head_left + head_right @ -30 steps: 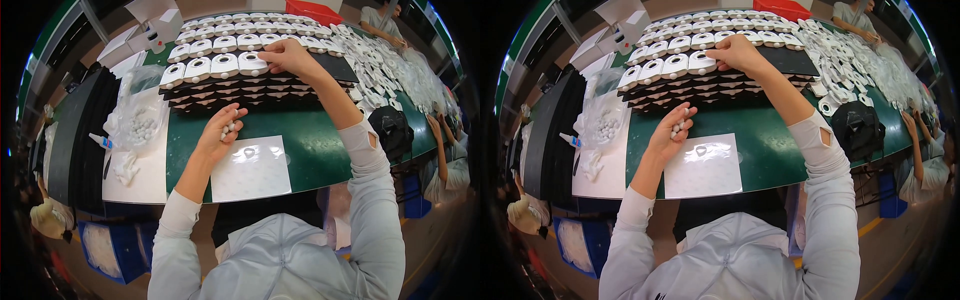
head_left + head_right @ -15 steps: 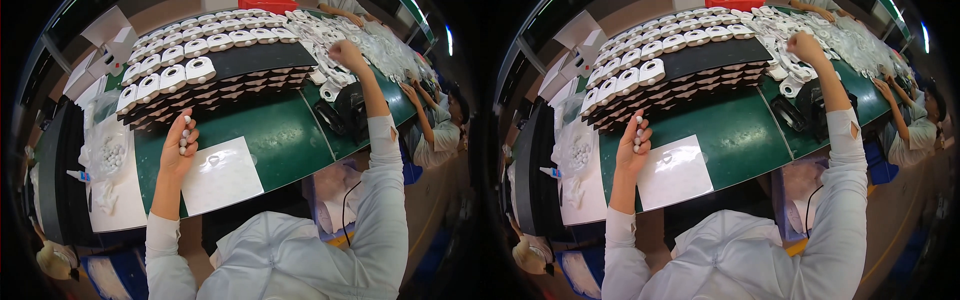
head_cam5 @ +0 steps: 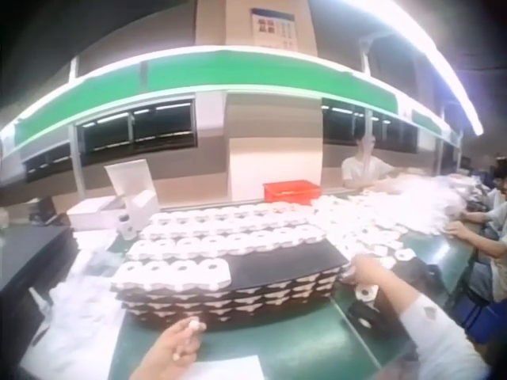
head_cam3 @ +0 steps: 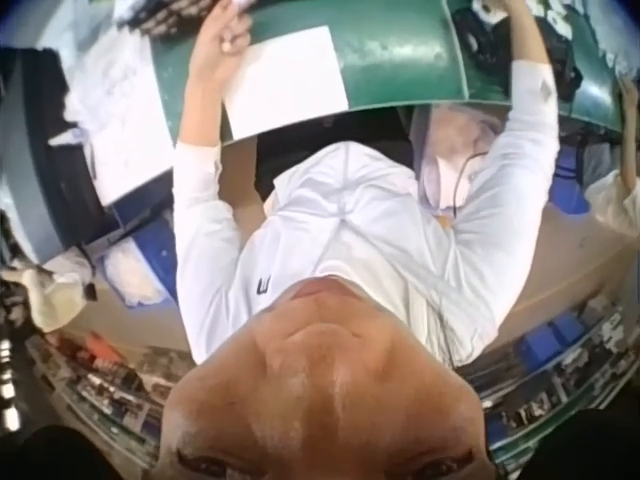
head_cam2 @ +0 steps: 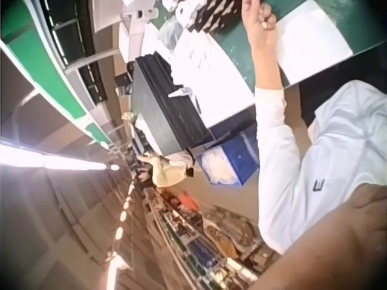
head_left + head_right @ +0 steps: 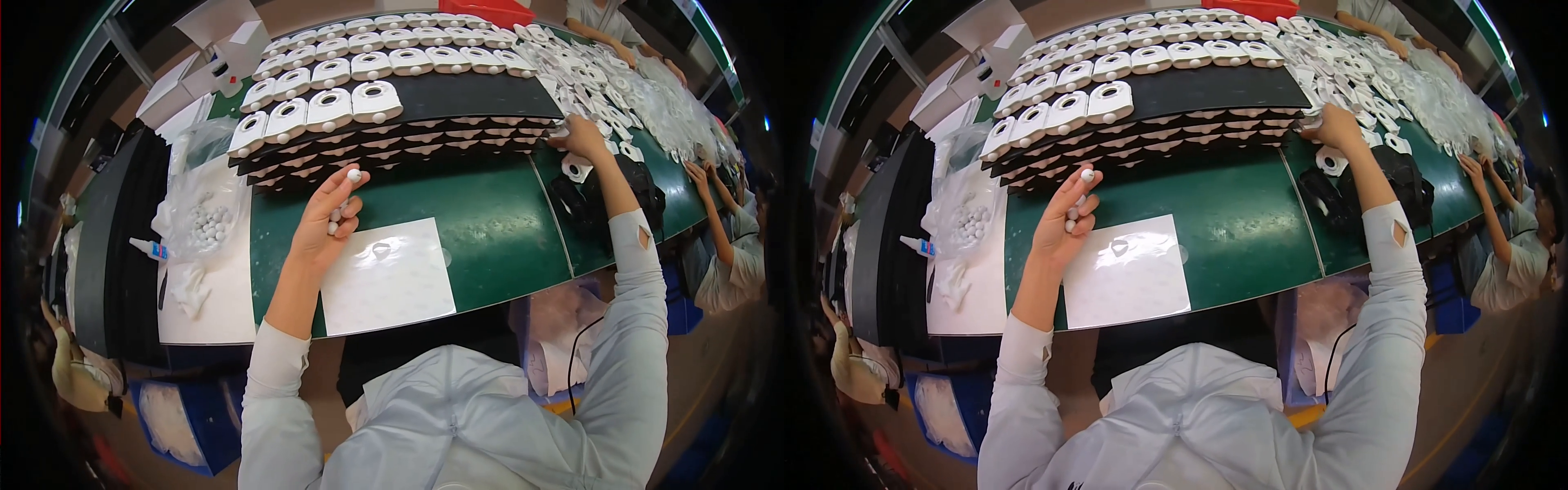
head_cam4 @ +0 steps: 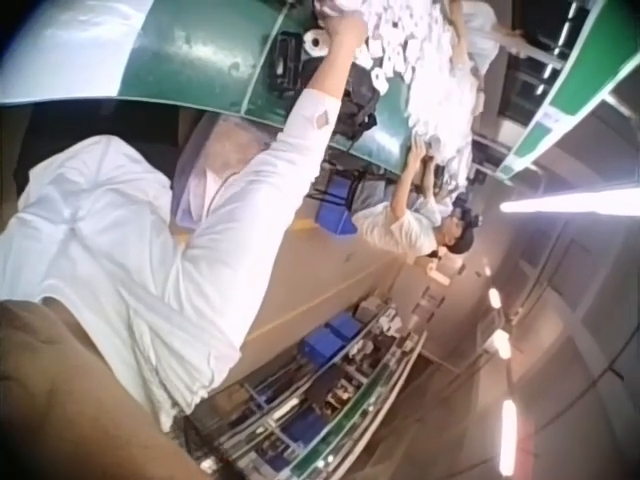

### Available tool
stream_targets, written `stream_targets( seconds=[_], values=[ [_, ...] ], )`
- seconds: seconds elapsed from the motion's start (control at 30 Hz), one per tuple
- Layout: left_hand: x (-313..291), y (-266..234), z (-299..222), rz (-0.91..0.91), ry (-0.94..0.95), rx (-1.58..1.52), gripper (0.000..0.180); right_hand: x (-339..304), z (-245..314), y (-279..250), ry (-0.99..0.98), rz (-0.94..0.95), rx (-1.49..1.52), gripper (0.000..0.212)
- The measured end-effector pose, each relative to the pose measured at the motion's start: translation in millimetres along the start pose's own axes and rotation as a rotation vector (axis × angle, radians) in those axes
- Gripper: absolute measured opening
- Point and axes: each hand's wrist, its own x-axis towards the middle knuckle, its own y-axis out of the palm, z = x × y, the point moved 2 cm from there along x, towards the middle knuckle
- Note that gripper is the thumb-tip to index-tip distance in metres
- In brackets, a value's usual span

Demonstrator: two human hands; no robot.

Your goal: Assemble small plastic components by inserting white circular pieces into base parts on a production line.

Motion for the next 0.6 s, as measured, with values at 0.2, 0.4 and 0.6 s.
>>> stream_targets(
  seconds=[0.2, 0.4, 0.6],
  values=[
    [-0.3, 2.1, 0.7, -0.011, -0.023, 0.048, 0.025, -22.0, -4.6, -53.3, 0.085, 0.047, -0.022, 0.046],
    [-2.2, 6.7, 1.1, 0.016, -0.021, 0.058, 0.023, -32.6, -50.5, -83.1, 0.111, -0.170, 0.408, 0.037],
    [-2.4, 5.0, 0.1, -0.006, -0.004, 0.089, 0.022, -68.4, -15.2, -74.6, 0.085, -0.226, 1.346, 0.033]
  ],
)
